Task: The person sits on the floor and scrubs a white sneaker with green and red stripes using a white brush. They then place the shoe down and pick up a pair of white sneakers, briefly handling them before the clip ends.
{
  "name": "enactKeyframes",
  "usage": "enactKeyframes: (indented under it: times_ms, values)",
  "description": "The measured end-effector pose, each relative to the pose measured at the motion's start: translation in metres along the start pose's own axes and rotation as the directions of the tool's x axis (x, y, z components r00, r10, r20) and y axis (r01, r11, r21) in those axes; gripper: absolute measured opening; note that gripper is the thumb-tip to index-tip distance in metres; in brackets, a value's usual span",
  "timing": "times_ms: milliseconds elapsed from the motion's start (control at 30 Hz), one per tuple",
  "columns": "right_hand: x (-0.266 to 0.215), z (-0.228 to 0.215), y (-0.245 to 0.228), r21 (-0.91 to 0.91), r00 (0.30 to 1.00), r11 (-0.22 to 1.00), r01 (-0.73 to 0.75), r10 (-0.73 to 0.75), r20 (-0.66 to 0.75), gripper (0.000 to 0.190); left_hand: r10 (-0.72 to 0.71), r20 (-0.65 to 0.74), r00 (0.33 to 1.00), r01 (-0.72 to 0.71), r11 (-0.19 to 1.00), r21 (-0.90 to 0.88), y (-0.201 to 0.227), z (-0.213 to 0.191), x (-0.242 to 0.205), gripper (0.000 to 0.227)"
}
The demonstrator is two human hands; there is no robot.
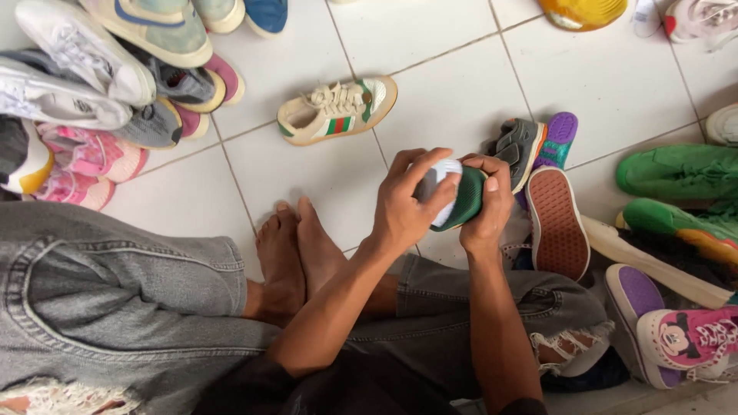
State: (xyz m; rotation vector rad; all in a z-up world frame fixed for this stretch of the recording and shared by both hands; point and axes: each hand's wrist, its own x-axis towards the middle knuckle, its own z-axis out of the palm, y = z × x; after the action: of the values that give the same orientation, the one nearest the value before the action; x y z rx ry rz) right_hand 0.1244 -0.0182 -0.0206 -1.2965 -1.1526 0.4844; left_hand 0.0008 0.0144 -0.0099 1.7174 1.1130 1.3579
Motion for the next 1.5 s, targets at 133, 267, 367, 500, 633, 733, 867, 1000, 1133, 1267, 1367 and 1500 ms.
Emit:
enactKeyframes:
  times_ms: [133,267,367,500,633,733,867,1000,1133,1267,1367,1500]
  values:
    - [0.001,-0.001,0.0,0.01,1.0,1.0,-0.005,0.005,0.013,0.053,0.032,0.011,0.999,-0.032,0.999,0.041,0.021,-0.004,0.002,0.036]
    - [-0.006,-0.003,0.0,-0.028,0.999,1.0,-0.004,0.005,0.042,0.055,0.023,0.074,0.997,-0.021,0.999,-0.028,0.018,-0.006,0.001,0.035]
    - [0.005,0.004,0.0,0.069,1.0,0.998,-0.003,0.002,0.009,0.053,-0.135,0.084,0.987,0.137,0.99,-0.02,-0.028,-0.002,-0.001,0.033]
    - [0.006,0.002,-0.004,0.138,1.0,0.99,0.007,-0.011,0.026,0.051,-0.374,0.122,0.919,0.385,0.919,-0.08,-0.079,0.005,-0.034,0.029]
    - [0.001,-0.001,0.001,0.165,1.0,0.986,0.007,-0.01,0.018,0.048,-0.424,0.164,0.891,0.437,0.898,-0.047,-0.081,0.004,-0.042,0.036]
    - [0.008,0.004,0.006,0.196,1.0,0.98,0.01,-0.01,-0.002,0.05,-0.434,0.146,0.889,0.441,0.897,-0.022,-0.09,0.005,-0.038,0.036]
    - [0.005,0.002,0.01,0.23,0.999,0.973,-0.03,0.038,-0.031,0.048,-0.413,0.133,0.901,0.42,0.907,-0.024,-0.071,0.008,-0.038,0.036]
    - [0.016,-0.005,0.02,0.247,1.0,0.969,0.008,-0.001,-0.03,0.049,-0.353,0.184,0.918,0.358,0.934,0.006,-0.073,0.012,-0.037,0.035]
    - [0.01,-0.004,0.018,0.261,0.994,0.962,-0.082,0.098,-0.05,0.05,-0.424,0.201,0.883,0.41,0.906,0.107,-0.082,0.007,-0.045,0.036]
    - [0.013,-0.006,0.024,0.289,0.992,0.953,-0.091,0.113,-0.06,0.05,-0.383,0.247,0.89,0.38,0.923,0.062,-0.079,0.005,-0.045,0.038]
    - [0.005,-0.008,0.022,0.262,0.989,0.959,-0.106,0.128,-0.069,0.052,-0.4,0.25,0.882,0.396,0.916,0.068,-0.094,0.004,-0.063,0.039]
    - [0.014,-0.003,0.024,0.286,0.989,0.955,-0.08,0.112,-0.096,0.051,-0.424,0.245,0.872,0.425,0.904,0.052,-0.069,0.0,-0.04,0.039]
